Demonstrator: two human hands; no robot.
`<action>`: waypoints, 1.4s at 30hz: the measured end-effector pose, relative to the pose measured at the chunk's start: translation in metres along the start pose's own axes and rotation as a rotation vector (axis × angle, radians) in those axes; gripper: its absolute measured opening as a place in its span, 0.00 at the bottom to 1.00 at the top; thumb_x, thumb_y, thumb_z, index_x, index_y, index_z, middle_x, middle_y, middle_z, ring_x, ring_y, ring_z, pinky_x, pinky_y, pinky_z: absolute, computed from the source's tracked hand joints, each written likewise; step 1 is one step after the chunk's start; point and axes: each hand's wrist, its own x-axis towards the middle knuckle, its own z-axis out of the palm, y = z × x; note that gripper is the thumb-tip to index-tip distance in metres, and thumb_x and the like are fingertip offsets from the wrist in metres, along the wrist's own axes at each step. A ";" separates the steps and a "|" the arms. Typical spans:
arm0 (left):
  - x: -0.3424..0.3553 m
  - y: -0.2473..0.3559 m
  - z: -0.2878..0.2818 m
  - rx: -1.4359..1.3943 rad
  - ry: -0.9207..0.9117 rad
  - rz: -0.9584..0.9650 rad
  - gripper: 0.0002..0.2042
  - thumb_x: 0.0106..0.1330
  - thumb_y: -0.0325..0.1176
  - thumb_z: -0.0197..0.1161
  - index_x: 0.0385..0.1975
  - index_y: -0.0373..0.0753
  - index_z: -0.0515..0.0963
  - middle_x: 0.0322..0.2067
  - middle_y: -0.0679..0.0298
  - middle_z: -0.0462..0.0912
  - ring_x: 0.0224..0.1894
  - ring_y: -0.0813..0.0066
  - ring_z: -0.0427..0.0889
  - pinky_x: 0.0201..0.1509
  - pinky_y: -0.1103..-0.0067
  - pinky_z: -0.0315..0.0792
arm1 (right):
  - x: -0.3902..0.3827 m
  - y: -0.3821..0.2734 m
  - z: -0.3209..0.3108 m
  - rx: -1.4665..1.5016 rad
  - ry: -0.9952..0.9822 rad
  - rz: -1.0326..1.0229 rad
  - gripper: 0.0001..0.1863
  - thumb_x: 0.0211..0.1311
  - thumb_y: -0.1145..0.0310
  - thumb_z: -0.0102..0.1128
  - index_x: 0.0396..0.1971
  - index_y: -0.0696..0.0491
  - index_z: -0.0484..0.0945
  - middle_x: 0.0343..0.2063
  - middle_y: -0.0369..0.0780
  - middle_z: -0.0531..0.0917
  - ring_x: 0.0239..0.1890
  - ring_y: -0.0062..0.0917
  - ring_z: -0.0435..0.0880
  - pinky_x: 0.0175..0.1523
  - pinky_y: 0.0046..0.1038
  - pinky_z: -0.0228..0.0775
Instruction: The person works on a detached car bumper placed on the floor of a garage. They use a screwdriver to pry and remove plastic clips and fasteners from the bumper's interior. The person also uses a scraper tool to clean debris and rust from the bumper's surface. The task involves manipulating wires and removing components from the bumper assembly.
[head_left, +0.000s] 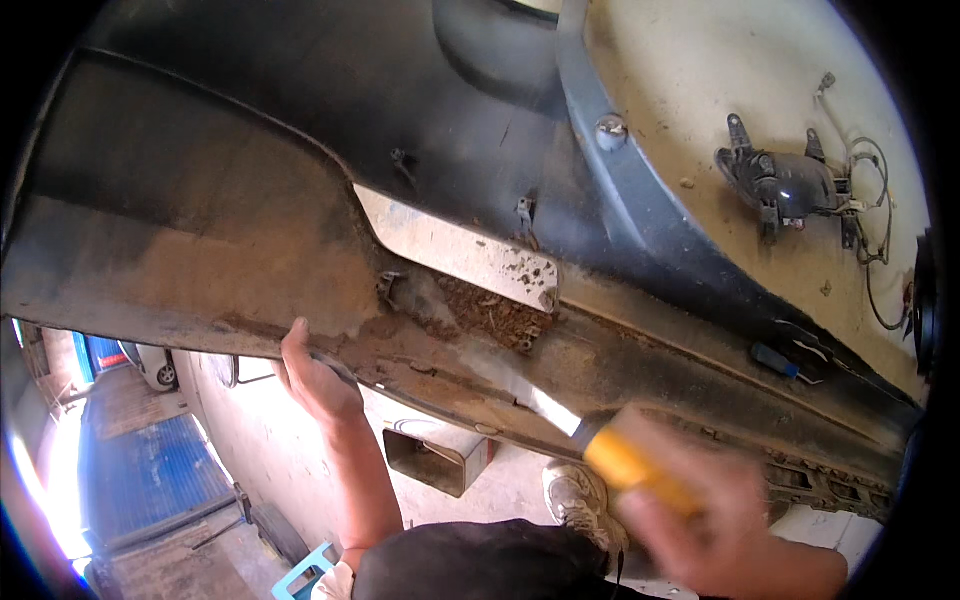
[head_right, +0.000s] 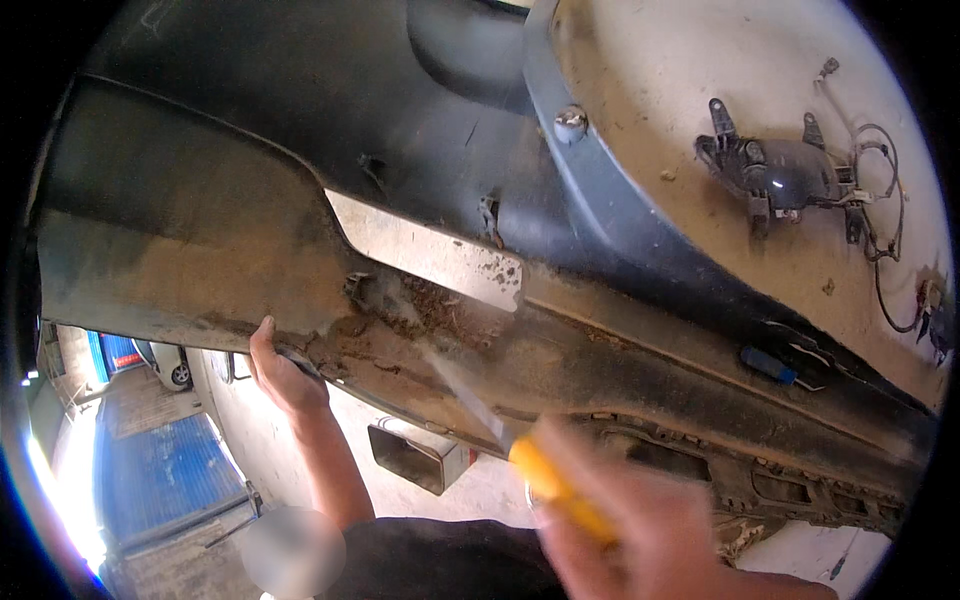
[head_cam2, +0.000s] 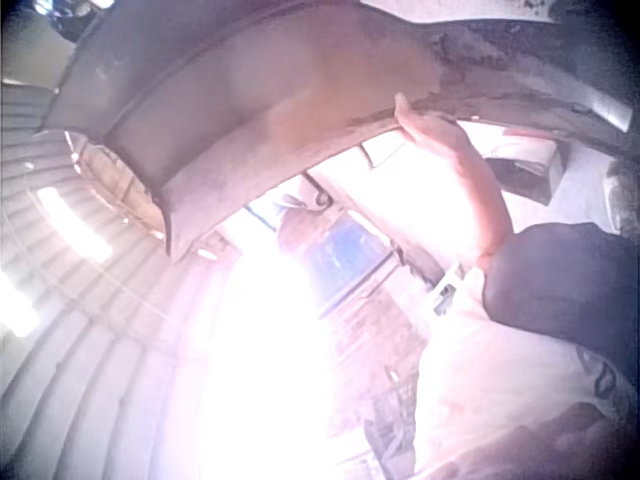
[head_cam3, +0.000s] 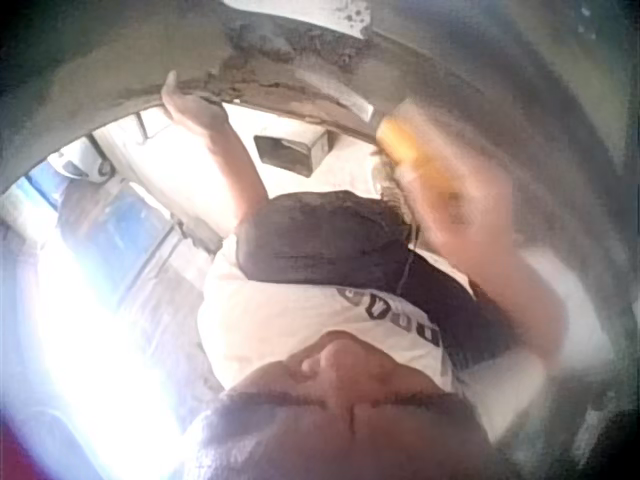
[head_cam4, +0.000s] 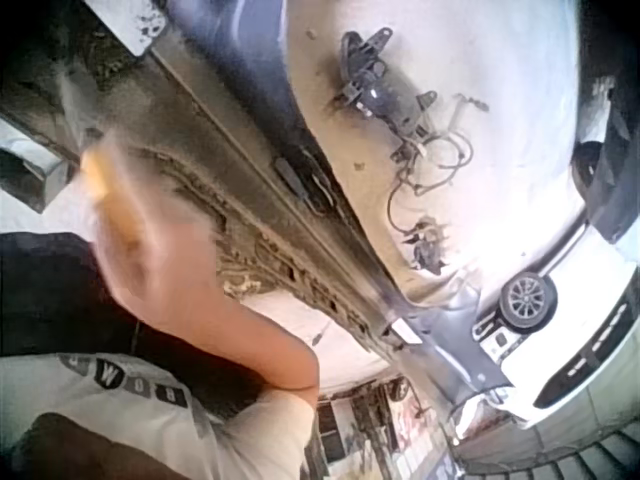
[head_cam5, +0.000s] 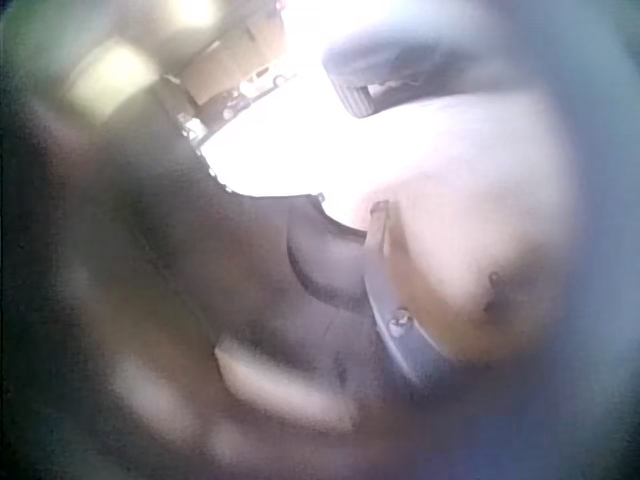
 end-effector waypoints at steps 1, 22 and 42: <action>-0.002 0.000 -0.004 0.025 0.046 0.004 0.25 0.63 0.31 0.55 0.59 0.30 0.63 0.55 0.54 0.69 0.55 0.63 0.70 0.62 0.69 0.64 | 0.003 0.003 0.006 0.076 0.237 -0.084 0.31 0.61 0.64 0.56 0.61 0.65 0.67 0.39 0.54 0.84 0.38 0.30 0.86 0.42 0.32 0.75; -0.009 0.002 0.017 0.093 0.088 0.072 0.33 0.70 0.47 0.56 0.64 0.26 0.59 0.60 0.50 0.67 0.58 0.61 0.70 0.60 0.69 0.67 | 0.040 -0.002 0.032 0.047 -0.125 -0.252 0.25 0.67 0.68 0.46 0.61 0.65 0.66 0.49 0.57 0.80 0.48 0.40 0.84 0.55 0.36 0.73; -0.007 -0.004 0.016 0.037 0.095 0.078 0.29 0.72 0.44 0.55 0.63 0.27 0.61 0.59 0.52 0.69 0.56 0.63 0.72 0.59 0.69 0.69 | 0.070 0.020 0.032 0.221 -0.172 -0.144 0.24 0.64 0.64 0.52 0.57 0.58 0.73 0.33 0.52 0.84 0.31 0.36 0.86 0.41 0.31 0.76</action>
